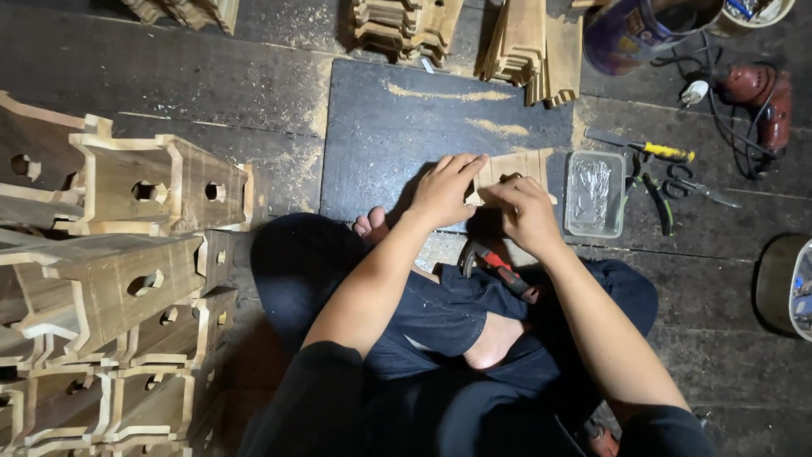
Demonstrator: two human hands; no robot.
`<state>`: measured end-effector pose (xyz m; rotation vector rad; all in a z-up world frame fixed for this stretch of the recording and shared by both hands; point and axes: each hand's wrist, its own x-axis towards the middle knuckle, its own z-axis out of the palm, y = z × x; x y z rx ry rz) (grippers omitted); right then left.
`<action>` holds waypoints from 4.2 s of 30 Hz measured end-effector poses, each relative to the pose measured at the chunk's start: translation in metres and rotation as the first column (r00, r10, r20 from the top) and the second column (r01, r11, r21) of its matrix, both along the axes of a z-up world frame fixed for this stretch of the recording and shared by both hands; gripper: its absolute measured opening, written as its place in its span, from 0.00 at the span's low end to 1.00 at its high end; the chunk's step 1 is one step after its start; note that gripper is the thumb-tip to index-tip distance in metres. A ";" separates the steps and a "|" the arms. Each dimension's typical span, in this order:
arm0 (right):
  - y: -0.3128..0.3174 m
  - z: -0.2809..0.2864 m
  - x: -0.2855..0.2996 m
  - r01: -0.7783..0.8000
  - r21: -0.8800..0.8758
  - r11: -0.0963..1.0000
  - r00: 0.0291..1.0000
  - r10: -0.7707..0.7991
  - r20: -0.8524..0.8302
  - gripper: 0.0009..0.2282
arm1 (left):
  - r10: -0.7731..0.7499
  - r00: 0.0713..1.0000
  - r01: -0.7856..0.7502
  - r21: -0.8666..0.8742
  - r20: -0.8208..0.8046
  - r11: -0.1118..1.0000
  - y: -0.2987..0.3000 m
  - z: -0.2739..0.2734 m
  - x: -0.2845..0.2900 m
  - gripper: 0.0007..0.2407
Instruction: Assembling small wooden boxes by aligning pre-cut panels and hammering nails into them.
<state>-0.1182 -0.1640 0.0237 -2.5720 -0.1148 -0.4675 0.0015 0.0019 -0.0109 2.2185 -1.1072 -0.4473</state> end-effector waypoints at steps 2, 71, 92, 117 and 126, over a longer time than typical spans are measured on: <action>-0.006 -0.012 -0.001 0.019 -0.011 1.000 1.000 -0.019 -0.014 0.17 | -0.005 1.000 0.005 0.000 -0.013 1.000 0.000 -0.001 0.000 0.38; -0.016 0.025 -0.011 -0.056 -0.440 0.896 0.998 0.057 -0.011 0.36 | 0.064 0.924 0.087 -0.369 0.377 0.926 -0.005 -0.037 -0.009 0.32; 0.026 0.091 -0.092 0.256 -0.022 0.966 0.506 -0.153 -0.849 0.32 | 0.074 0.965 -0.028 -0.184 0.251 0.983 -0.006 -0.041 -0.015 0.31; 0.027 0.038 -0.099 0.268 0.352 0.897 0.944 -0.318 0.090 0.15 | 0.083 0.979 -0.073 -0.063 0.187 0.995 -0.016 -0.055 -0.016 0.37; 0.031 0.023 -0.102 0.398 0.434 0.808 0.916 -0.374 -0.142 0.13 | 0.110 0.953 -0.081 -0.111 0.284 0.991 -0.009 -0.036 -0.020 0.32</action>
